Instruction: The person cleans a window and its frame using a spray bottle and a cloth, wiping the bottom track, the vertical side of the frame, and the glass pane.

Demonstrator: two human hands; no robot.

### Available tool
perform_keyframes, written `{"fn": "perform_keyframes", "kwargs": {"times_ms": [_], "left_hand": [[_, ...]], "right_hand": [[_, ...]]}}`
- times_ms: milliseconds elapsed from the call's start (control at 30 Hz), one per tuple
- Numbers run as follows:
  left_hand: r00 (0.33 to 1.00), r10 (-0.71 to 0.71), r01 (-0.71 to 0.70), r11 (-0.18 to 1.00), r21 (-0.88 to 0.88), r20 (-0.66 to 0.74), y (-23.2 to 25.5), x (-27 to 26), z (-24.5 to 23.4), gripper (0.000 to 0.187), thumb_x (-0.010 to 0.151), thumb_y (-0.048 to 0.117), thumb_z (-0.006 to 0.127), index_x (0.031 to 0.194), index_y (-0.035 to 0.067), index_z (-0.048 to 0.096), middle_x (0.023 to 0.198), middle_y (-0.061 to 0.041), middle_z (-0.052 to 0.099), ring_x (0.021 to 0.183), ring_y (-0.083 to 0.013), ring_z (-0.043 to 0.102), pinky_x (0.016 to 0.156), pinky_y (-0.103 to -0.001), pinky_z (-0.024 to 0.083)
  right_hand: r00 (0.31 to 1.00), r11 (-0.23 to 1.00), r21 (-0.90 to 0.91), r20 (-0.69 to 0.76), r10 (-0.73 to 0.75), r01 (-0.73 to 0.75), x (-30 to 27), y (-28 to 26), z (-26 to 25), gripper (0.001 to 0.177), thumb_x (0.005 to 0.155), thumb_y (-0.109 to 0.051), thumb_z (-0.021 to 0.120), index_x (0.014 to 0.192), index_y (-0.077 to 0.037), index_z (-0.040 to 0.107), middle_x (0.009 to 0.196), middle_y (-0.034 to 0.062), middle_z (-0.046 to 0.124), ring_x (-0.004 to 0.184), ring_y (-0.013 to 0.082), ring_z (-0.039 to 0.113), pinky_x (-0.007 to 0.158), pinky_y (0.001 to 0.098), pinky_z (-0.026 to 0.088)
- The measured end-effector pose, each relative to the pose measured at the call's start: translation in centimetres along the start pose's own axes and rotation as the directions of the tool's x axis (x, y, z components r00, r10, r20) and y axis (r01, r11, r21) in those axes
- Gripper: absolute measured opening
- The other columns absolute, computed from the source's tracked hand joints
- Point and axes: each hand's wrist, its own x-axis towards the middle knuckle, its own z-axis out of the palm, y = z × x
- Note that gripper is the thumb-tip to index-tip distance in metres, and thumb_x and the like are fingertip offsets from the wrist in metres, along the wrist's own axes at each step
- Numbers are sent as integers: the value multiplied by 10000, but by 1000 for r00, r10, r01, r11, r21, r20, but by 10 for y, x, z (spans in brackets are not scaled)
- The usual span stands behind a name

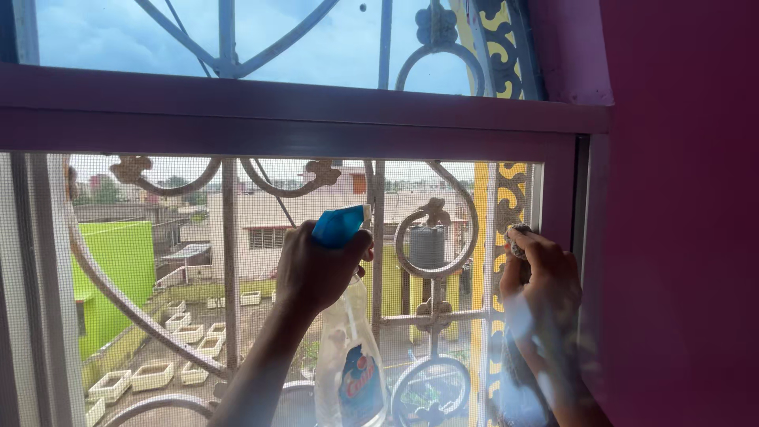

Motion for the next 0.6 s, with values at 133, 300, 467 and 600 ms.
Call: {"fn": "perform_keyframes", "kwargs": {"times_ms": [133, 300, 467, 600], "left_hand": [[999, -39, 40, 999, 37, -25, 4, 0, 2, 309, 844, 395, 666, 680, 164, 787, 620, 11, 780, 539, -116, 767, 642, -286, 636], [999, -17, 15, 999, -53, -46, 1, 0, 5, 264, 837, 359, 672, 728, 147, 787, 670, 13, 799, 565, -111, 787, 641, -291, 656], [998, -6, 4, 999, -33, -60, -4, -1, 7, 280, 851, 385, 668, 758, 152, 793, 695, 22, 812, 572, -97, 786, 645, -290, 655], [998, -24, 23, 1000, -11, -52, -6, 2, 8, 290, 858, 404, 670, 768, 158, 793, 699, 24, 811, 569, -92, 781, 660, -289, 657]], "right_hand": [[996, 997, 28, -56, -76, 77, 40, 12, 15, 248, 990, -46, 709, 1233, -94, 697, 1119, 52, 742, 1014, 280, 693, 901, 403, 550], [984, 993, 15, -134, -113, 116, 75, 15, 27, 204, 1023, -56, 699, 1223, -93, 708, 1120, 68, 736, 1031, 280, 690, 879, 372, 581], [986, 992, -3, -111, -125, 126, 52, 9, 22, 232, 1013, -82, 692, 1243, -57, 684, 1093, 119, 730, 982, 284, 691, 865, 399, 577], [985, 982, 183, 174, 13, -45, 12, 17, 19, 315, 984, -87, 642, 1296, -48, 620, 967, 123, 723, 820, 231, 703, 716, 362, 580]]}}
